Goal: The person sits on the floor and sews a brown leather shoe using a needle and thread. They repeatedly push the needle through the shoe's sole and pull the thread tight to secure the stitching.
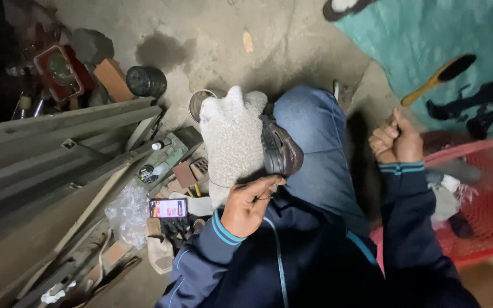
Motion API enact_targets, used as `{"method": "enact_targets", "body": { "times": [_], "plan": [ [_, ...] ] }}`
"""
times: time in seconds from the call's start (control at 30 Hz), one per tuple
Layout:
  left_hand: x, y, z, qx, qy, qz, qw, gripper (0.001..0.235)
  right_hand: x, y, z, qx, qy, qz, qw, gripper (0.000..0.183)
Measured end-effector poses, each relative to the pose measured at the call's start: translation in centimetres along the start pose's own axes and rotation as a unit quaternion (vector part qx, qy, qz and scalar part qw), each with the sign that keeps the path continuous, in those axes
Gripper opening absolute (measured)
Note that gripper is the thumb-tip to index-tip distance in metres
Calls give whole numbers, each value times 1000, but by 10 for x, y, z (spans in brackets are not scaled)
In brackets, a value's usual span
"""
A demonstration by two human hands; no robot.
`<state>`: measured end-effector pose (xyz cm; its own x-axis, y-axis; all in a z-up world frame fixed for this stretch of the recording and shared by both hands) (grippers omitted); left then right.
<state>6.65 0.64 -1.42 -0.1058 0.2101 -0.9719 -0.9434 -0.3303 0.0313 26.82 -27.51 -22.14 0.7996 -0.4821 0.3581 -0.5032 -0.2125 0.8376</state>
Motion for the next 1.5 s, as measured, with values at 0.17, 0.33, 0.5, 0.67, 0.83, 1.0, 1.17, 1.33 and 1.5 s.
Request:
{"method": "enact_targets", "body": {
  "times": [0.17, 0.33, 0.5, 0.67, 0.83, 1.0, 1.17, 1.33, 1.5],
  "plan": [
    [5, 9, 23, -28, 23, 98, 995, 30, 23, 77, -67, -1, 101, 131, 986, 40],
    [-5, 15, 61, -85, -62, 182, 978, 25, -6, 175, -106, 34, 437, 228, 869, 36],
    [-6, 21, 83, -215, -162, 85, 959, 41, -105, 209, -149, 121, 393, 187, 892, 67],
    [-32, 27, 81, -199, -211, 22, 957, 27, -123, 189, -172, 121, 373, 189, 900, 30],
    [-47, 38, 76, -171, -163, 31, 971, 37, -127, 171, -181, 95, 365, 212, 901, 32],
    [-45, 31, 75, -138, -192, -16, 972, 30, -127, 170, -181, 94, 363, 193, 907, 23],
    [-45, 24, 71, -121, -219, -26, 968, 28, -125, 171, -183, 113, 356, 209, 904, 22],
    [-45, 19, 71, -115, -238, -46, 963, 27, -138, 152, -163, 155, 321, 219, 908, 27],
    [-43, 21, 73, -111, -242, -49, 963, 27, -138, 149, -162, 194, 290, 227, 909, 28]
  ]
}}
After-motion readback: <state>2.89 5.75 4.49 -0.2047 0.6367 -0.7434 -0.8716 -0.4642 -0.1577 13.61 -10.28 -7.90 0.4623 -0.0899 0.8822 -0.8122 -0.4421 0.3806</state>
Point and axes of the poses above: each hand's wrist, its own y-axis away from the middle knuckle, its own z-axis out of the back of the hand, x = y × z, the point moved 5 cm from there along -y, towards the middle knuckle, and after that the axes turned 11 degrees about -x, right-handed, at the moved point
